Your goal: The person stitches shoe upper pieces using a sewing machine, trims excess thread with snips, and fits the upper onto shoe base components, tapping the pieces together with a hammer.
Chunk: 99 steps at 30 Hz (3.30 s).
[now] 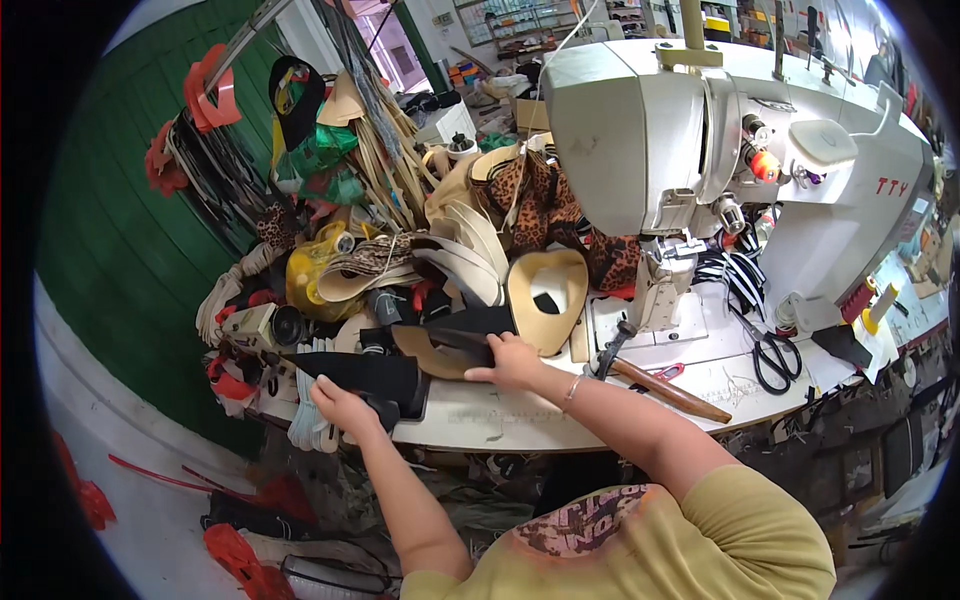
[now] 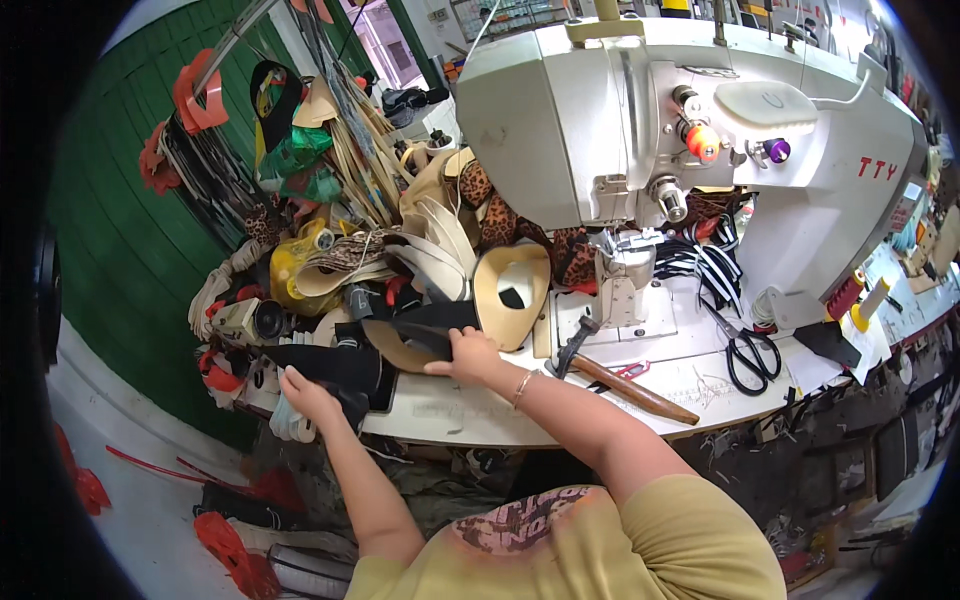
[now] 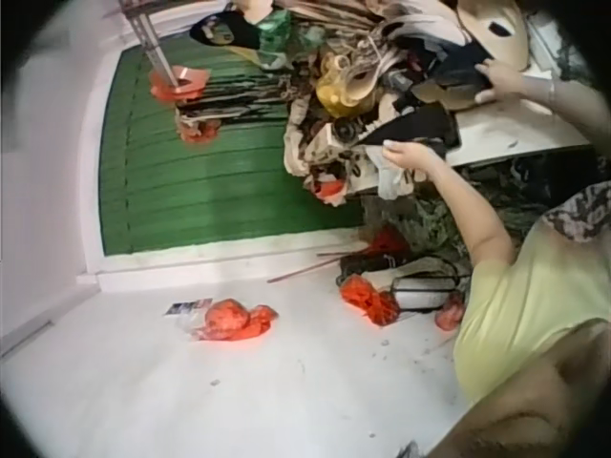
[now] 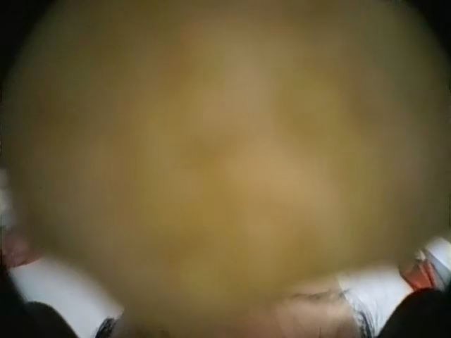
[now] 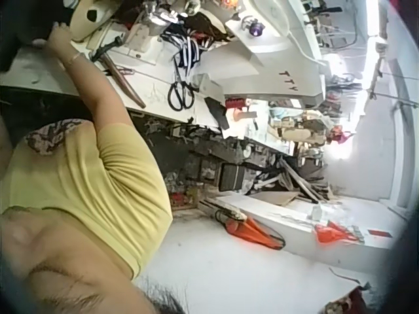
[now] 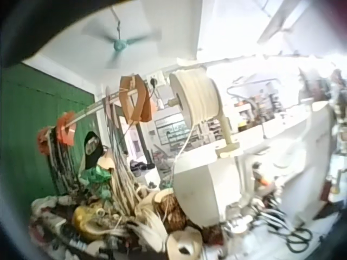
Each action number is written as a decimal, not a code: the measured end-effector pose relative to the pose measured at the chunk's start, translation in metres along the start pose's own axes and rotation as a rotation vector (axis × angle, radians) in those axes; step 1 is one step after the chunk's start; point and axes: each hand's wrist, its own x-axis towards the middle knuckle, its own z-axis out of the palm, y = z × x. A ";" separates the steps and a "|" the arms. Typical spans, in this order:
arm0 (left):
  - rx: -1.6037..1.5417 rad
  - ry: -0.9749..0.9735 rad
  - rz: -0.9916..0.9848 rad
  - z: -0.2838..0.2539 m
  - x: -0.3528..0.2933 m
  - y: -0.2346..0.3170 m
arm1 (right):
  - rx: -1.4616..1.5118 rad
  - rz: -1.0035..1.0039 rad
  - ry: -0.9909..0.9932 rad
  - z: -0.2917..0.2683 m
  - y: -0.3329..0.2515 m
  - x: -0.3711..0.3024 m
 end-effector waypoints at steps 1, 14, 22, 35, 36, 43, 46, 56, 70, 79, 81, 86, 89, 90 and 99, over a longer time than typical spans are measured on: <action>-0.041 -0.077 -0.045 -0.004 -0.010 0.019 | 0.138 -0.099 0.143 -0.004 -0.004 -0.004; -1.104 -0.830 -0.632 0.010 -0.120 0.068 | 0.783 -0.547 0.275 -0.052 0.002 -0.080; -0.763 -1.253 -0.444 0.001 -0.145 0.076 | 1.215 -0.279 -0.233 -0.072 0.025 -0.086; 0.016 -0.374 0.443 -0.052 -0.103 0.120 | 0.258 -0.122 0.364 -0.098 0.058 -0.116; -0.105 -0.441 0.361 -0.054 -0.103 0.131 | 0.034 -0.143 0.391 -0.098 0.077 -0.123; 0.086 -1.406 -0.138 0.016 -0.203 0.005 | -0.218 -0.057 0.366 -0.083 0.095 -0.151; 0.113 -1.279 0.150 0.015 -0.204 0.018 | -0.102 -0.099 0.392 -0.110 0.082 -0.154; 0.112 -1.368 0.099 0.020 -0.206 0.013 | -0.109 -0.175 0.140 -0.089 0.048 -0.151; 0.122 -1.195 0.209 0.005 -0.209 0.017 | -0.122 -0.202 0.272 -0.099 0.028 -0.153; 0.180 -1.240 0.144 0.007 -0.207 0.013 | -0.174 -0.234 0.075 -0.085 0.039 -0.139; 0.186 -1.189 0.194 0.006 -0.207 0.013 | -0.062 -0.223 0.205 -0.090 0.024 -0.143; 0.179 -1.206 0.110 0.000 -0.197 0.035 | -0.144 -0.209 0.118 -0.068 0.036 -0.145; 0.108 -1.280 0.195 -0.010 -0.180 0.041 | -0.113 -0.252 0.130 -0.069 0.041 -0.141; 0.070 -1.362 0.280 -0.017 -0.174 0.039 | -0.109 -0.284 0.143 -0.069 0.038 -0.140; 0.224 -1.395 0.138 -0.017 -0.175 0.015 | -0.066 -0.308 0.166 -0.064 0.026 -0.134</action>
